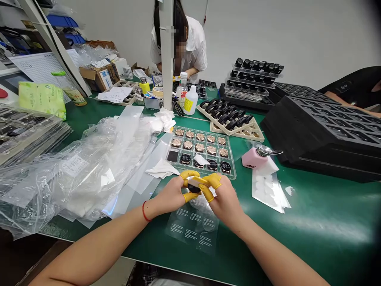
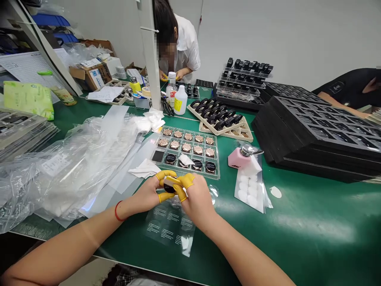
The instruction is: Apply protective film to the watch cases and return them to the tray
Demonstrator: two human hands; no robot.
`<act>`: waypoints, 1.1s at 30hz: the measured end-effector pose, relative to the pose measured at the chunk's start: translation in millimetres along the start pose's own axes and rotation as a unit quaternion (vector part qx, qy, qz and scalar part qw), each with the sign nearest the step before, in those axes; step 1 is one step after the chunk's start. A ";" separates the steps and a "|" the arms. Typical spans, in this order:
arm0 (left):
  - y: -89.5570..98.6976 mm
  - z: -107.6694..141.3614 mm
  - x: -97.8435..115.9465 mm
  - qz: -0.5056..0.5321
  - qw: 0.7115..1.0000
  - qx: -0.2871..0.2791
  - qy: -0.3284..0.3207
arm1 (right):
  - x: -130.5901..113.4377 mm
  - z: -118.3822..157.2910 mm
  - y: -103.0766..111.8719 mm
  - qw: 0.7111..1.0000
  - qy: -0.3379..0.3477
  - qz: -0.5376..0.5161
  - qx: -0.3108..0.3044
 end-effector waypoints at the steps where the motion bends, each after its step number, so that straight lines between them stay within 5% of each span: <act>1: 0.2 -0.2 -0.1 -0.006 1.000 -0.004 0.002 | 2.0 -1.3 -2.1 1.000 0.003 0.020 0.014; 10: 0.2 -6.5 -3.9 -0.011 0.999 -0.040 0.036 | 21.0 -8.5 3.3 0.999 -0.004 0.047 -0.007; 15: 3.2 -5.2 0.8 0.022 0.999 -0.021 0.036 | 5.3 2.1 10.6 0.991 0.094 0.093 0.008; 21: 7.8 -5.0 3.6 0.062 0.997 -0.013 0.033 | -11.2 17.8 1.9 0.984 0.108 0.142 0.011; 24: 7.4 -5.0 3.7 0.080 0.996 -0.023 0.042 | 3.7 22.3 5.4 0.997 0.046 0.059 0.013; 29: 5.7 -3.4 1.7 0.065 0.993 -0.048 0.081 | 67.2 31.6 13.1 0.980 -0.185 0.036 -0.062; 33: 2.0 -3.2 -2.9 0.097 0.990 -0.049 0.086 | 74.8 29.0 6.0 0.974 -0.202 0.057 -0.080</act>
Point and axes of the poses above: each hand's wrist, its own z-axis away from the middle knuckle, its own y-axis out of the back of the hand, x = y × z, the point moved 2 cm from there along -z, towards the middle knuckle, and after that the axes turned 5 degrees about y, right-handed, at the moved point
